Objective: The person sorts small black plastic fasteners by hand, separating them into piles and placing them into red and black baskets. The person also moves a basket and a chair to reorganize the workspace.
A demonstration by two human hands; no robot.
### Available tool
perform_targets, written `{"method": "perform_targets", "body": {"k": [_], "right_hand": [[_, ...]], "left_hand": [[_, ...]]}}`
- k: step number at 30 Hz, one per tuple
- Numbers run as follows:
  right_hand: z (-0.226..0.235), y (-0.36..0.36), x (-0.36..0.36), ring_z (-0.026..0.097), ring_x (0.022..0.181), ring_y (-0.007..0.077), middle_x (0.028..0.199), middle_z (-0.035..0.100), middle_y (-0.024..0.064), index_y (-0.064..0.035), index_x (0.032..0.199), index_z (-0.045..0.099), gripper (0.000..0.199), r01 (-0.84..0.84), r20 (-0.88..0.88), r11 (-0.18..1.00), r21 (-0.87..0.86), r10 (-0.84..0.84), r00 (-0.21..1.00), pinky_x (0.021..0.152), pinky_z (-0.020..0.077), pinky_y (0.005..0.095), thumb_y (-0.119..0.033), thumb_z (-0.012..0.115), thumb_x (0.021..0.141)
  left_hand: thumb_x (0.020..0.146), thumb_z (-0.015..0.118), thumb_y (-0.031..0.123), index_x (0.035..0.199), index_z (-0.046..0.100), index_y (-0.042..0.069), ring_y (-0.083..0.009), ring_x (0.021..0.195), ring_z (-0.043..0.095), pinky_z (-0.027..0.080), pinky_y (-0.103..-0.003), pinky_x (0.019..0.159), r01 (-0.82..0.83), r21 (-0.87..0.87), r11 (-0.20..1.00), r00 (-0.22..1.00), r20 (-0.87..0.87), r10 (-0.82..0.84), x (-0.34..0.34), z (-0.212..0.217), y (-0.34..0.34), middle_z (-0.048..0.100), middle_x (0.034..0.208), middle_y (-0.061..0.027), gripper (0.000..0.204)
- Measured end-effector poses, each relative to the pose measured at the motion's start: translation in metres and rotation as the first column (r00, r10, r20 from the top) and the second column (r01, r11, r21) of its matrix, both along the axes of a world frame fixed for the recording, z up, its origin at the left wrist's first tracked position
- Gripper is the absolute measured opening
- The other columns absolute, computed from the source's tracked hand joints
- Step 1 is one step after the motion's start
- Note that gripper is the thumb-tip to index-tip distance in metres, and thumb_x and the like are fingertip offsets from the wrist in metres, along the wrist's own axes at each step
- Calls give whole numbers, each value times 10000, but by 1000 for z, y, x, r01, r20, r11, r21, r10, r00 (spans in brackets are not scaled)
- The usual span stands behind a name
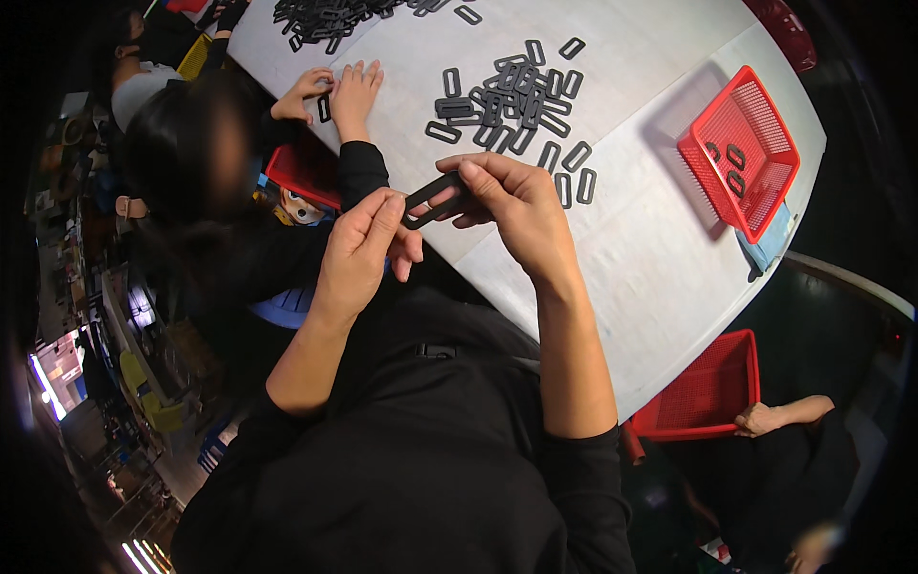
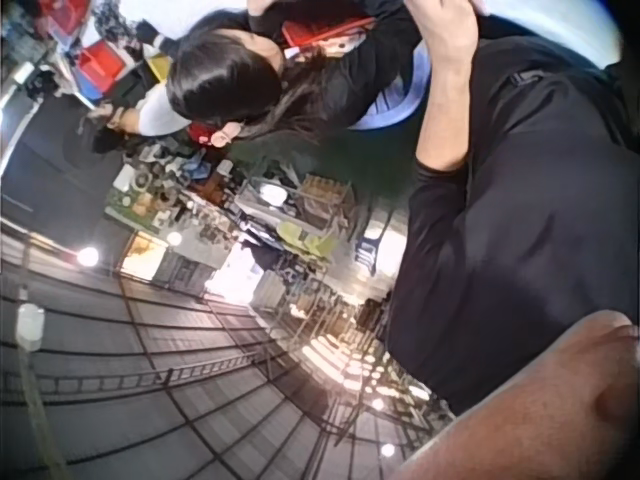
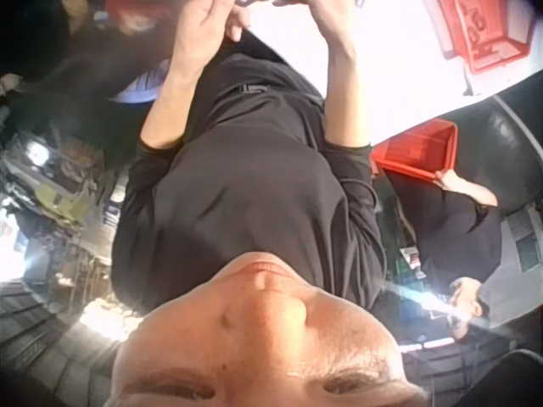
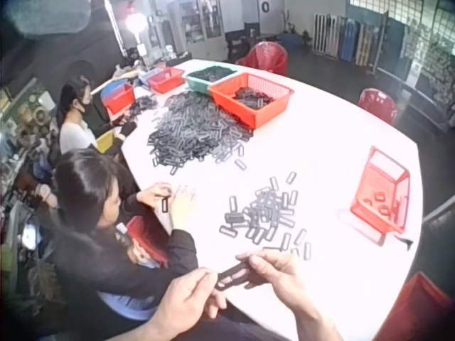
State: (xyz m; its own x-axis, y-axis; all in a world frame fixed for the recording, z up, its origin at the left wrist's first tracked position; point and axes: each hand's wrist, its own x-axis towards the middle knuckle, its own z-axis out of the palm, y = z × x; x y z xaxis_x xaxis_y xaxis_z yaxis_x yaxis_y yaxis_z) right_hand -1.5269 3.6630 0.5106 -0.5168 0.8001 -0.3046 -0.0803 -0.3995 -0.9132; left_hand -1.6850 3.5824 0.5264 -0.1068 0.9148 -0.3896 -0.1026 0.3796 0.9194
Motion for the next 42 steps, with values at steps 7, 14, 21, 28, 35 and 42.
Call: {"method": "perform_targets", "body": {"k": [7, 14, 21, 28, 35, 42], "right_hand": [[3, -6, -4, 620, 678, 119, 793, 655, 69, -2, 1025, 606, 306, 59, -38, 998, -26, -60, 997, 599, 476, 230, -275, 525, 914], [-9, -22, -43, 444, 482, 71, 522, 495, 17, -5, 782, 586, 298, 177, 359, 892, 417, -341, 869, 452, 355, 239, -259, 508, 917], [-34, 17, -24, 521, 488, 158, 522, 530, 53, -26, 774, 613, 386, 259, 444, 927, 273, -360, 821, 508, 405, 318, -325, 433, 939], [-14, 4, -44, 412, 465, 103, 497, 451, 27, -23, 795, 615, 357, 251, 339, 910, 329, -362, 868, 457, 338, 297, -329, 488, 927], [-23, 0, -59, 588, 612, 327, 638, 608, 130, -59, 923, 569, 212, 197, 539, 855, 479, -463, 704, 563, 426, 404, -249, 476, 912], [-54, 27, -53, 573, 567, 202, 620, 582, 68, -62, 921, 620, 252, 162, 624, 856, 491, -476, 620, 565, 434, 329, -244, 446, 918]], "left_hand": [[973, 395, 226, 902, 546, -1, -63, 431, 464, 374, -174, 421, 9, 75, 997, 983, -183, 4, 1, 1, -5, 545, 592, -43, 282], [936, 450, 117, 842, 497, 11, -104, 428, 529, 399, -247, 416, 74, 294, 953, 890, -451, 70, 29, -4, -9, 548, 542, -49, 149], [941, 435, 119, 844, 529, -11, -44, 413, 447, 347, -194, 395, 55, 159, 986, 949, -315, -3, 22, -5, -17, 534, 548, -35, 187], [939, 438, 128, 879, 511, 3, -87, 426, 512, 390, -233, 409, 77, 144, 987, 957, -287, -33, 21, -15, -5, 555, 549, -45, 157], [950, 392, 123, 856, 485, -1, -199, 444, 526, 397, -308, 456, 145, 279, 949, 875, -484, 8, 26, -26, 4, 498, 503, -74, 181], [972, 369, 180, 968, 542, 4, -69, 445, 423, 344, -229, 434, 114, 172, 978, 908, -418, -33, 17, -30, -1, 474, 524, -15, 247]]}}
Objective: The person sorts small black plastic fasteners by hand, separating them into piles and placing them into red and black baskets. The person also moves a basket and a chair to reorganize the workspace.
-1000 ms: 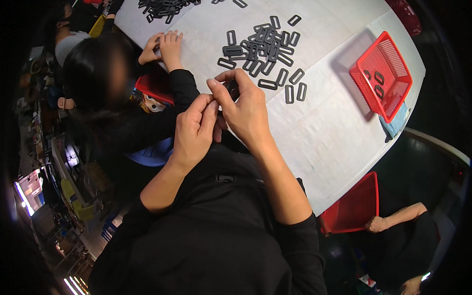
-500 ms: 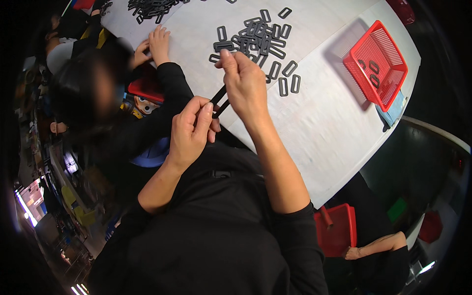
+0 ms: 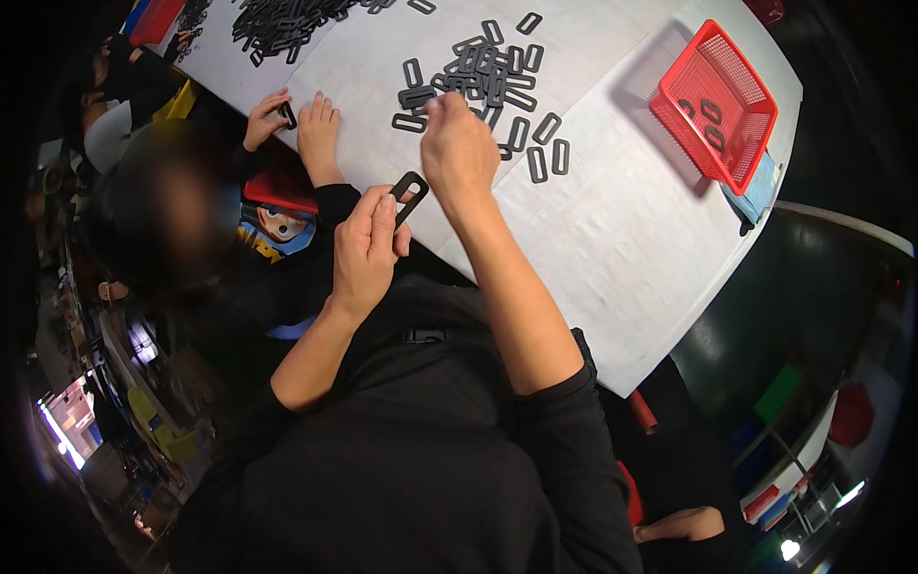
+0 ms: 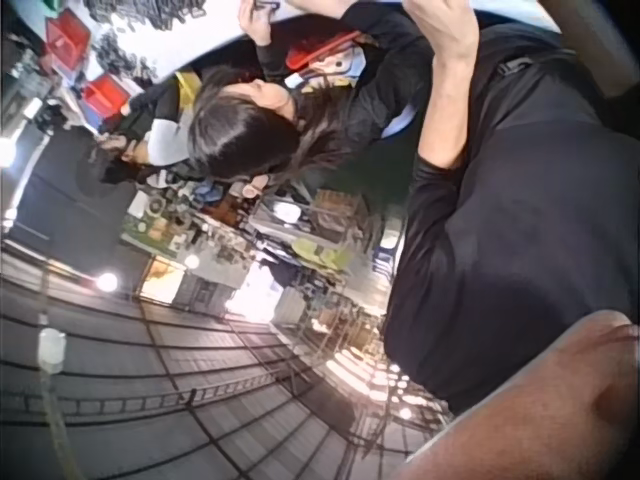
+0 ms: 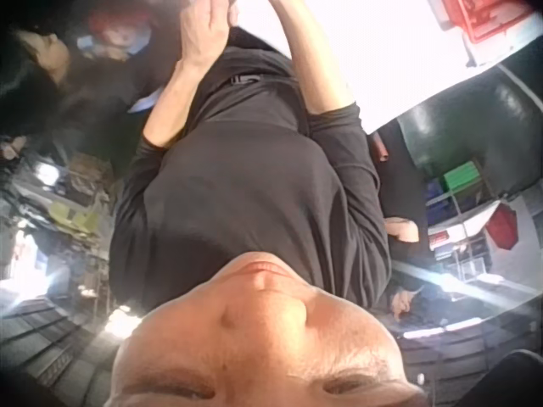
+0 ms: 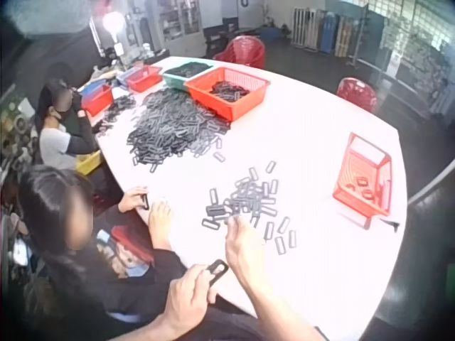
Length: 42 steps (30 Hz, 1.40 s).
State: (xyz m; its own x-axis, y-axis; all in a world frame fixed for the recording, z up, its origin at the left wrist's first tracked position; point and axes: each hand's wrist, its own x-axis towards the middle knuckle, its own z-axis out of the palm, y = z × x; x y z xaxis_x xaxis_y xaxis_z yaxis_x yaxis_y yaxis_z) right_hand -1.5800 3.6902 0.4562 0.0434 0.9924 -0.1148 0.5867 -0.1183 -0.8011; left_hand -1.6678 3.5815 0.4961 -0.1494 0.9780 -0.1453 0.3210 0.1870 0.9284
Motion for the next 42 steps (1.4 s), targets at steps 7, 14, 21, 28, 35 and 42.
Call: {"method": "perform_targets", "body": {"k": [7, 14, 21, 28, 35, 42], "right_hand": [[5, -23, -3, 598, 649, 212, 727, 619, 98, -26, 891, 619, 356, -108, -146, 990, -92, 94, 985, 612, 455, 332, -315, 416, 932], [-38, -8, 52, 600, 607, 164, 671, 615, 79, -23, 887, 645, 390, 194, -142, 959, -206, -225, 964, 597, 453, 322, -320, 398, 936], [-44, -32, 150, 620, 757, 167, 925, 638, 107, 6, 1105, 545, 563, 95, -747, 830, -549, -538, 390, 707, 468, 310, -487, 328, 940], [-82, -55, 201, 489, 1158, 315, 1241, 487, 212, 38, 1263, 372, 519, 211, -868, 845, -492, -495, -40, 931, 445, 402, -359, 440, 936], [-87, -38, 248, 411, 1217, 372, 1329, 366, 246, 27, 1333, 266, 670, 73, -859, 871, -486, -460, -225, 974, 415, 466, -502, 335, 927], [-91, -33, 252, 513, 1118, 331, 1202, 491, 221, 23, 1296, 328, 623, 47, -825, 847, -530, -502, -258, 926, 459, 449, -487, 316, 939]], "left_hand": [[934, 363, 104, 1114, 443, -12, -99, 529, 464, 386, -257, 498, 89, 17, 996, 994, 69, -90, 12, -24, 7, 534, 653, -53, 228], [929, 353, 71, 1097, 452, -17, -140, 560, 506, 424, -280, 555, 448, -50, 892, 893, 63, -445, 37, -25, 20, 532, 647, -72, 213], [974, 316, 166, 1137, 416, 12, -56, 448, 388, 337, -195, 410, 492, -298, 818, 831, 440, -339, 93, -62, 39, 531, 672, -48, 245], [946, 406, 351, 905, 570, 12, -193, 540, 558, 454, -324, 522, 487, -271, 830, 845, -92, -526, 139, -131, 107, 627, 733, -109, 378], [741, 707, 314, 953, 507, 8, -328, 948, 551, 475, -430, 752, 285, -280, 917, 571, -719, -397, 177, -163, 143, 581, 952, -145, 423], [738, 714, 191, 914, 537, 21, -261, 902, 571, 484, -400, 717, 362, -279, 890, 617, -644, -453, 177, -163, 145, 594, 917, -128, 302]]}}
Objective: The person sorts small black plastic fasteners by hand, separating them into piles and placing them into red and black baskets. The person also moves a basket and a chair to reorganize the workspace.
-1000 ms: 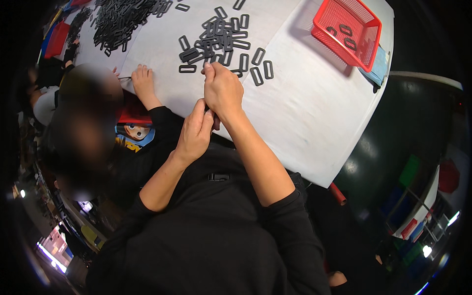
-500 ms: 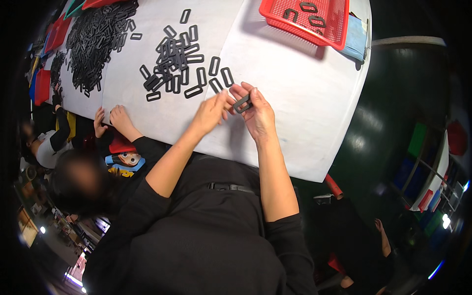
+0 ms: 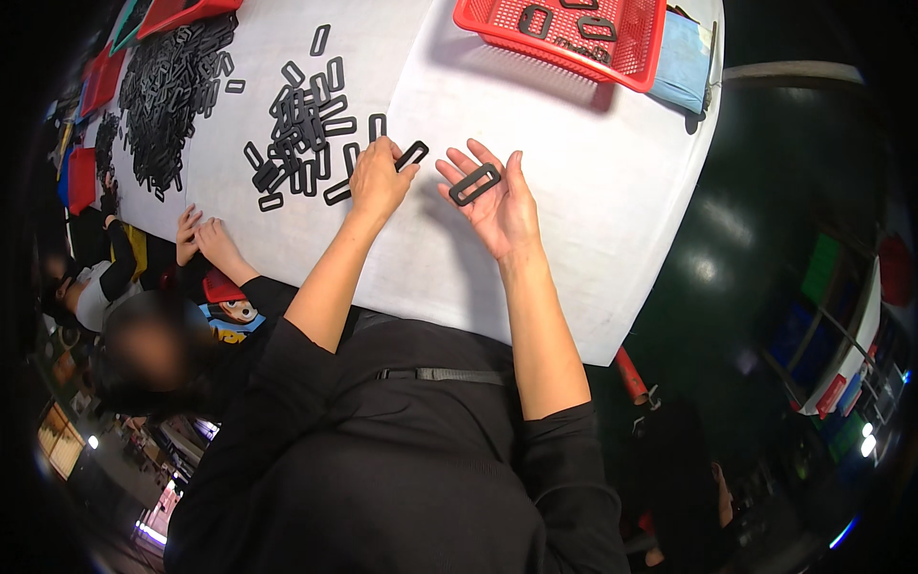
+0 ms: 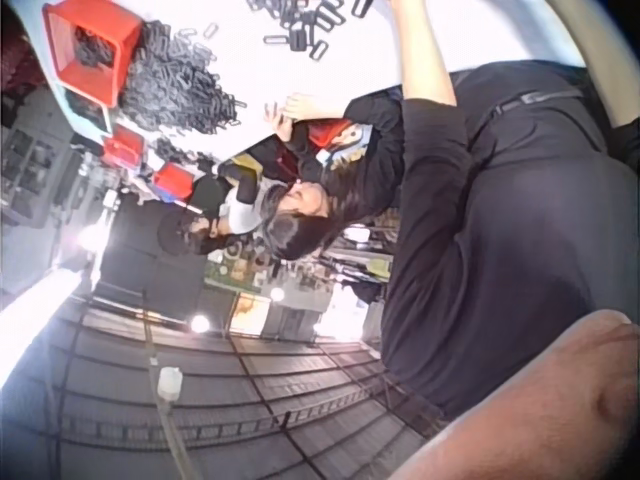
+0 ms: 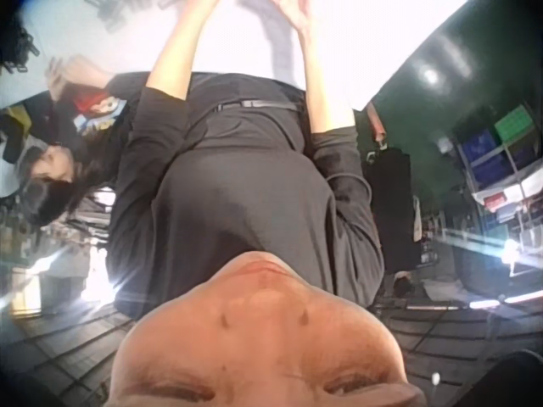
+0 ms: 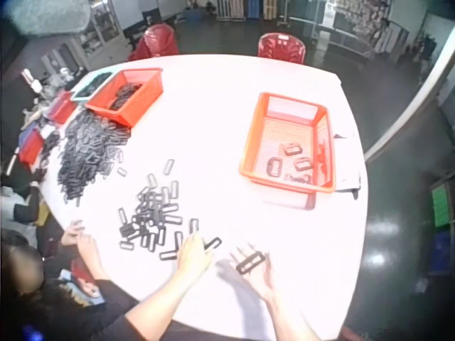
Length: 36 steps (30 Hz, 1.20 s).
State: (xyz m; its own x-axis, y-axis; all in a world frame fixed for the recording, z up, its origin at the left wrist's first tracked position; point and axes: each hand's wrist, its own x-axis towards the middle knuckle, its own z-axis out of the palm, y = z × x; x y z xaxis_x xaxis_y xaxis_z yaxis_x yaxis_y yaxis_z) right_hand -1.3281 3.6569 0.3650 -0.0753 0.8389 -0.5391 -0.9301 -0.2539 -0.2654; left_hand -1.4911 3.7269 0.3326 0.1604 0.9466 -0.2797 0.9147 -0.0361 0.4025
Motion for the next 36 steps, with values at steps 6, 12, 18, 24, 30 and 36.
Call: {"method": "perform_targets", "body": {"k": [6, 12, 18, 24, 30, 36], "right_hand": [[2, -7, -13, 506, 552, 93, 753, 573, 42, -4, 1049, 567, 453, -235, 536, 946, -223, 320, 781, 531, 441, 242, -425, 543, 885], [36, -8, -54, 459, 466, 63, 548, 522, -11, -56, 789, 639, 251, -221, 676, 950, -219, 311, 668, 431, 341, 202, -300, 698, 788], [64, -17, -93, 531, 546, 87, 646, 590, 32, -35, 806, 637, 275, -181, 680, 968, -176, 253, 689, 476, 380, 202, -308, 661, 819], [69, -23, -121, 567, 660, 119, 795, 612, 67, 9, 978, 606, 456, -156, 539, 979, -129, 201, 818, 540, 444, 246, -423, 476, 911], [68, -25, -131, 569, 784, 128, 960, 593, 78, 21, 1104, 562, 434, -188, 461, 982, 26, 155, 874, 590, 456, 256, -363, 472, 923], [79, -16, -123, 547, 820, 106, 1051, 569, 66, 13, 1156, 538, 366, -202, 473, 960, 194, 89, 876, 599, 435, 236, -142, 624, 837]], "left_hand": [[771, 677, 129, 949, 593, 13, -80, 598, 554, 436, -214, 525, 31, -542, 840, 675, 631, 382, -19, 28, -18, 625, 747, -32, 229], [888, 570, 293, 948, 623, 6, -90, 642, 565, 441, -193, 525, 158, -645, 748, 519, 699, 493, -55, 77, -37, 619, 779, -36, 298], [922, 512, 296, 1014, 591, -42, -145, 688, 625, 497, -220, 556, 145, -669, 729, 419, 709, 567, -99, 106, -48, 629, 823, -98, 359], [915, 530, 243, 994, 622, -37, -131, 647, 635, 493, -203, 557, 140, -599, 788, 474, 739, 478, -131, 118, -55, 646, 810, -100, 305], [914, 524, 245, 976, 632, -25, -123, 626, 629, 490, -203, 553, 151, -601, 785, 480, 738, 473, -145, 123, -45, 645, 799, -98, 297], [913, 522, 246, 962, 631, -15, -112, 589, 610, 490, -213, 537, 212, -617, 758, 443, 752, 488, -134, 125, -34, 639, 770, -75, 287]]}}
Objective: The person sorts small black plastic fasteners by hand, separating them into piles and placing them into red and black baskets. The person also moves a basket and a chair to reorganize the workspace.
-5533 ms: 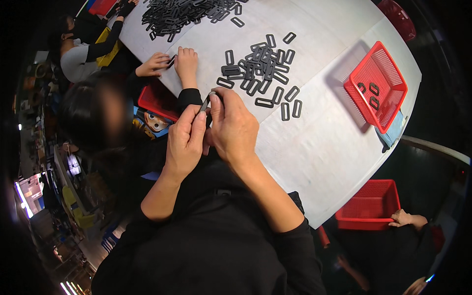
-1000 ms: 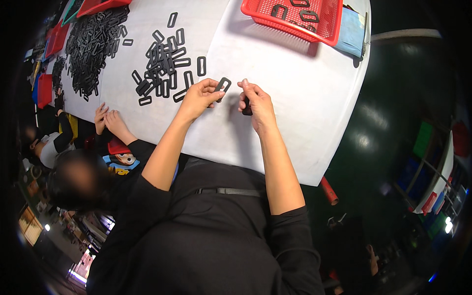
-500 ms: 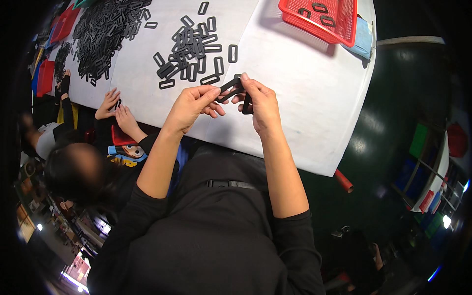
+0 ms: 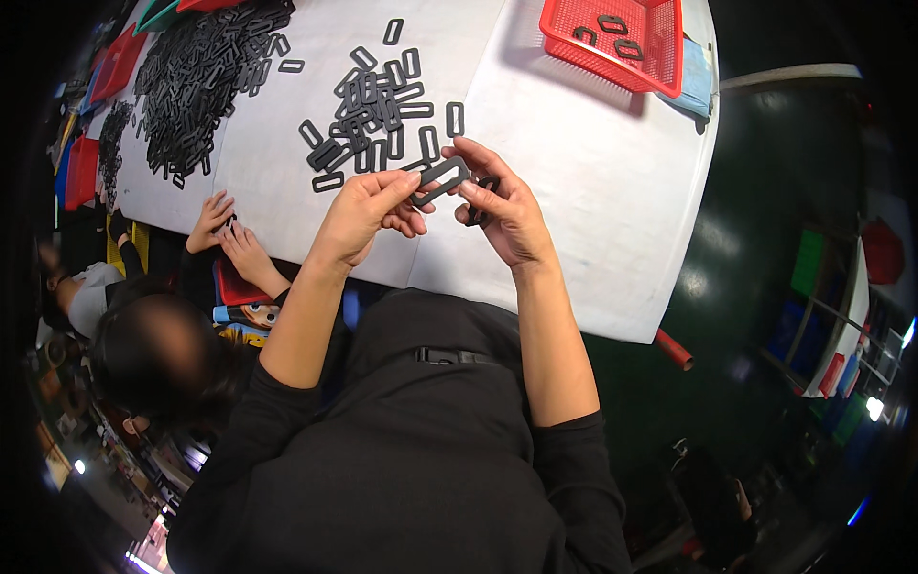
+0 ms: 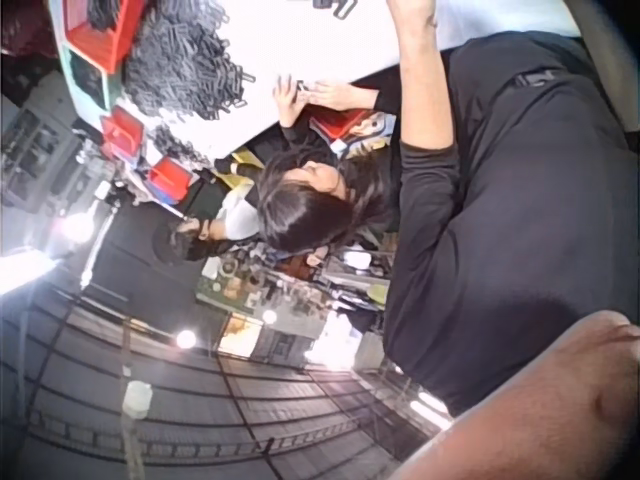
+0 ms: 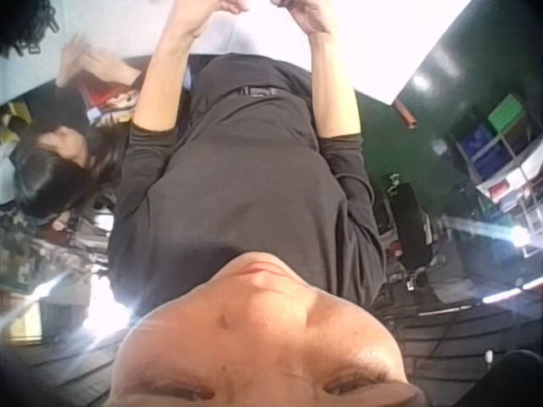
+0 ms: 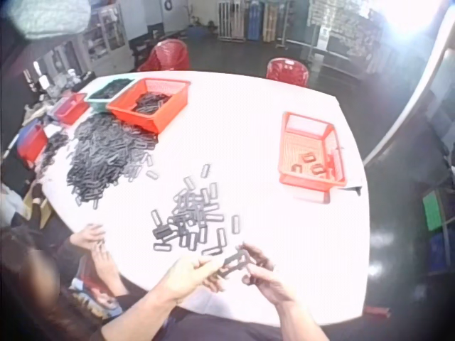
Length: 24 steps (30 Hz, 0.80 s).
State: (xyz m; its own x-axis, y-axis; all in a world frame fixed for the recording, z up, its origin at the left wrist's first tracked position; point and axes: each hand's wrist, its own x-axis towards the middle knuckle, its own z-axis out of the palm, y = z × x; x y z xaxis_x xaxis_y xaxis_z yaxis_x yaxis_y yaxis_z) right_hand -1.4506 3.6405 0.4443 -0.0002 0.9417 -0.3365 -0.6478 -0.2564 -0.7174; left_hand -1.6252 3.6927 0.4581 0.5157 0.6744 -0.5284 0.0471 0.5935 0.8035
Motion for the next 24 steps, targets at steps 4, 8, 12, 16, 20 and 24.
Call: {"method": "perform_targets", "body": {"k": [4, 8, 12, 16, 20, 24], "right_hand": [[-14, 7, 16, 548, 717, 92, 905, 609, 68, 4, 1078, 579, 297, 7, 98, 1000, -23, -4, 995, 569, 424, 225, -101, 653, 811], [-21, 16, 23, 548, 568, 88, 672, 608, 46, 0, 932, 630, 197, 102, 318, 984, -148, -50, 947, 514, 399, 209, -145, 673, 806], [-17, 17, 27, 595, 577, 108, 687, 616, 60, 5, 878, 645, 206, 142, 328, 965, -220, -64, 943, 491, 396, 203, -194, 651, 827], [-18, 14, 29, 600, 578, 109, 731, 626, 78, 25, 887, 640, 279, 138, 237, 961, -238, -81, 968, 467, 402, 200, -251, 615, 857], [-13, 12, 29, 600, 581, 107, 758, 628, 81, 24, 908, 641, 332, 132, 127, 951, -280, -100, 987, 459, 404, 198, -303, 589, 875], [-15, 11, 27, 597, 584, 102, 731, 624, 65, 9, 907, 648, 287, 89, 226, 959, -269, -27, 974, 457, 401, 195, -272, 628, 850]], "left_hand": [[939, 458, 290, 1024, 583, -14, -118, 570, 588, 487, -227, 521, 30, -162, 986, 996, 87, -16, 10, -9, 9, 617, 790, -83, 339], [962, 385, 347, 1097, 537, -12, -127, 593, 591, 483, -227, 514, 13, -147, 989, 1000, 28, -9, 25, -9, 9, 603, 852, -104, 413], [964, 401, 320, 1090, 548, -27, -118, 567, 592, 477, -214, 494, 42, -72, 997, 999, -28, -44, 32, -13, 8, 607, 804, -91, 398], [965, 408, 287, 1071, 558, -33, -112, 541, 585, 472, -205, 478, 36, -32, 999, 999, -33, -37, 34, -15, 5, 607, 776, -85, 369], [967, 403, 278, 1054, 568, -32, -108, 538, 583, 469, -201, 475, 34, -10, 999, 999, -37, -34, 33, -16, 4, 606, 768, -83, 361], [962, 411, 283, 1014, 582, -30, -105, 533, 577, 464, -209, 480, 27, 1, 1000, 999, -26, -27, 31, -15, 3, 608, 757, -84, 361]]}}
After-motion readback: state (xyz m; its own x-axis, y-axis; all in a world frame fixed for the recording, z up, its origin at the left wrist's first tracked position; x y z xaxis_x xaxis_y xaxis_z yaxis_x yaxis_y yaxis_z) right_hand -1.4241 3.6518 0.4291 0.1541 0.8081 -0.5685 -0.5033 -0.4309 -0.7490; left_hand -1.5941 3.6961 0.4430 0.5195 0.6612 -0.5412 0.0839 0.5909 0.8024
